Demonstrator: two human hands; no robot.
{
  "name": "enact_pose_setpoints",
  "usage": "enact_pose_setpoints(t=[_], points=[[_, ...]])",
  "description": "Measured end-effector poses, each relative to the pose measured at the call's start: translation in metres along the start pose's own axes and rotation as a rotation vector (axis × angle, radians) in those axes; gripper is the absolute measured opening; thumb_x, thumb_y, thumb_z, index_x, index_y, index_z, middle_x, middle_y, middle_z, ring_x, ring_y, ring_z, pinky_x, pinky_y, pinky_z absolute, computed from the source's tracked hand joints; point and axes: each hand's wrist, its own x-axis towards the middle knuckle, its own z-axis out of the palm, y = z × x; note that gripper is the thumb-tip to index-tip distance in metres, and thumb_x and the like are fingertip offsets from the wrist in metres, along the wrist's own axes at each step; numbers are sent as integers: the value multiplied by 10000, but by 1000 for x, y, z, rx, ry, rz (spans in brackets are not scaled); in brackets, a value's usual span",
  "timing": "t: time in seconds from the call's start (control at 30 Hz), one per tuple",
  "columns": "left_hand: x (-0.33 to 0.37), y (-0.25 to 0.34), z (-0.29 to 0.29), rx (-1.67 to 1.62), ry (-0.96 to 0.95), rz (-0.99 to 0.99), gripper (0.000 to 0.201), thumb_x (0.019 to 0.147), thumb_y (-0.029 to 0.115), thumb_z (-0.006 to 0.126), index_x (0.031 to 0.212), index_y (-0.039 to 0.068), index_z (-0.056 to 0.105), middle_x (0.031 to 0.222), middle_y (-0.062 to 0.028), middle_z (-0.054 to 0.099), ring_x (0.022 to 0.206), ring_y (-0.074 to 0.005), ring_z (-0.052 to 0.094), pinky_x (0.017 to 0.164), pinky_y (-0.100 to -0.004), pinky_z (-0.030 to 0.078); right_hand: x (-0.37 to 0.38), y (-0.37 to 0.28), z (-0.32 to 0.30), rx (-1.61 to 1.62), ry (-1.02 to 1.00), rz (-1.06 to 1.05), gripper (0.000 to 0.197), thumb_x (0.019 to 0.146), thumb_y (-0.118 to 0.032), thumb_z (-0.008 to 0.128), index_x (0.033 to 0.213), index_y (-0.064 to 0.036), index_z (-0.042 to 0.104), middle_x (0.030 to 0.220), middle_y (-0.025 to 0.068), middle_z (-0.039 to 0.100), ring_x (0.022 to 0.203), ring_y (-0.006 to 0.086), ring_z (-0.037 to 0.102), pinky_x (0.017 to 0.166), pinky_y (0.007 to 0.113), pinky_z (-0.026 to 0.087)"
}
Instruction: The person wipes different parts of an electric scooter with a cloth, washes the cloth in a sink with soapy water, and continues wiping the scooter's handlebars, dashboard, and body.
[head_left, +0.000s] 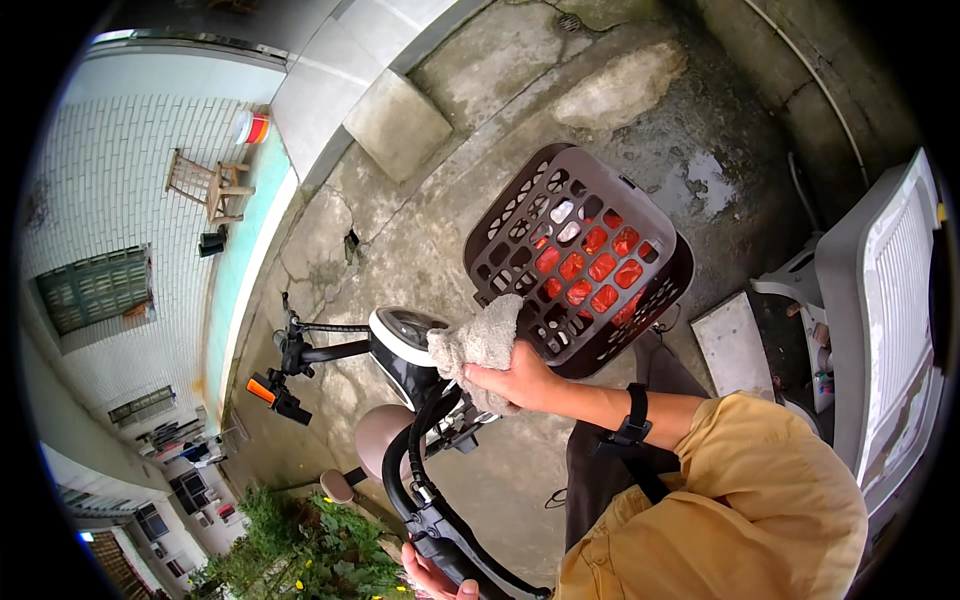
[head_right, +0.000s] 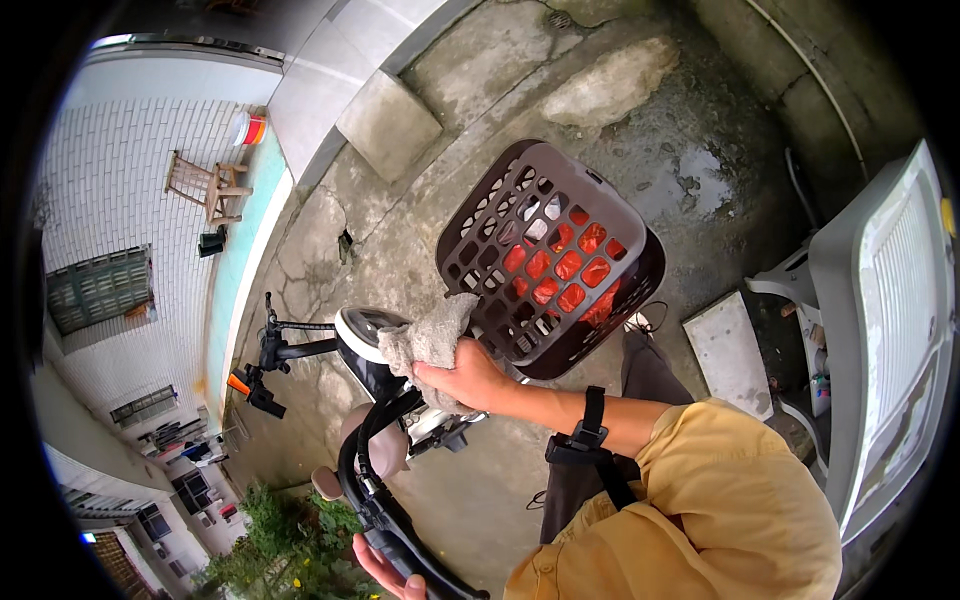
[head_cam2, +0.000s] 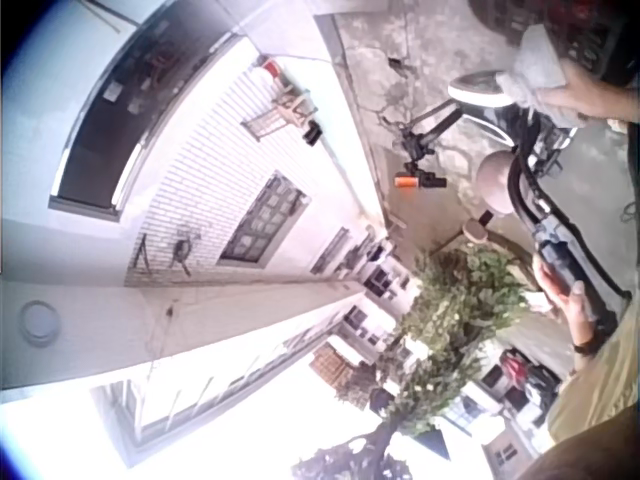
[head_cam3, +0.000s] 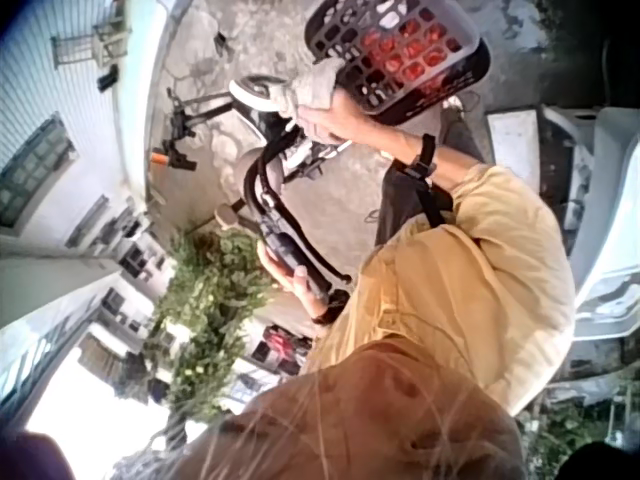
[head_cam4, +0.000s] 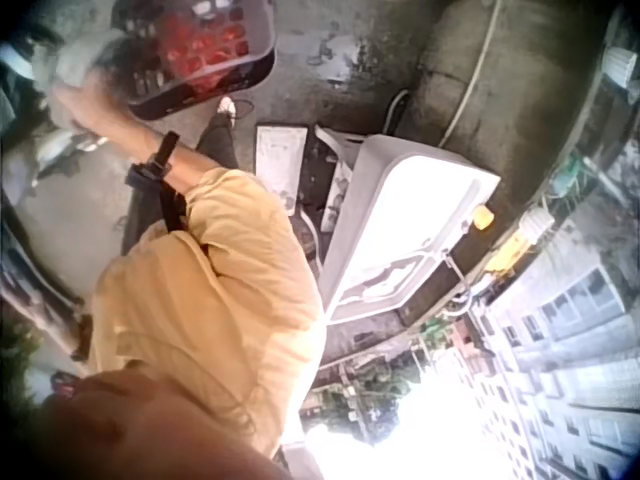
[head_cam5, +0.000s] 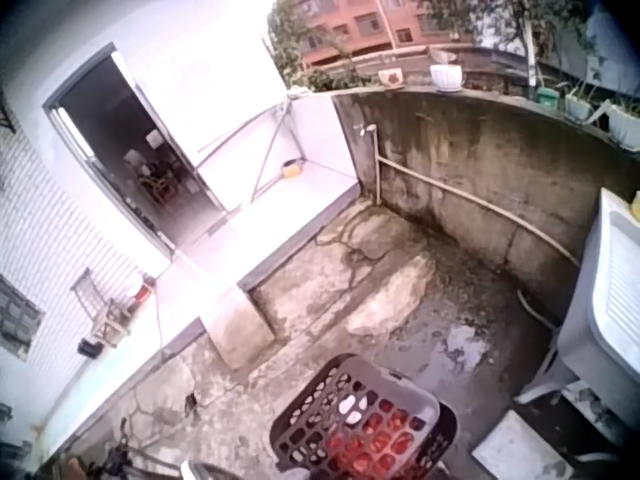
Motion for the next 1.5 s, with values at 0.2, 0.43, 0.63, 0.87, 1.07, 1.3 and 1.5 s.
enact_pose_setpoints(t=[0.2,0.43,0.63,0.87,1.07,1.3,1.5], points=[[5,-17,2,-129,-25,106,989,694,301,680,1446,35,95,1388,-226,319,1256,-332,377,1071,-445,255,73,-2,23,-226,-88,-32,379,815,-333,586,1025,-18,613,993,215,630,957,350,602,829,412,455],[-3,5,6,-64,-45,-14,859,733,212,604,1451,38,166,1439,-139,311,1317,-269,313,1092,-384,210,31,28,21,-337,43,-523,394,798,-235,651,1116,-17,576,1058,190,616,969,357,591,869,411,459],[-4,3,-1,3,-11,27,945,718,336,684,1451,43,165,1476,-163,227,1352,-291,244,1111,-404,161,80,-10,52,-817,-295,-564,335,718,-302,670,891,-17,636,884,187,638,833,375,603,743,438,477],[12,-14,-6,-96,-107,43,991,673,318,725,1443,33,171,1458,-177,255,1341,-308,260,1102,-412,188,206,-23,31,-430,-598,450,330,675,-373,634,790,-63,648,740,55,618,648,191,555,617,354,427],[5,-12,-9,-112,-79,31,989,660,284,725,1439,22,175,1451,-173,269,1336,-304,271,1101,-416,192,128,14,5,208,-197,523,323,785,-396,603,847,-83,648,838,20,629,709,128,543,648,269,408],[6,-12,-8,-140,-71,49,986,655,290,729,1432,6,193,1456,-176,265,1348,-302,251,1109,-424,172,27,37,37,-131,224,-106,349,882,-334,584,973,1,618,846,112,655,784,226,611,734,347,470],[6,-8,-4,-141,-64,37,972,660,299,721,1428,9,202,1453,-180,272,1344,-307,260,1106,-427,181,70,-23,67,-806,-212,-641,301,754,-228,659,983,-32,650,1078,136,615,999,340,562,867,430,430]])
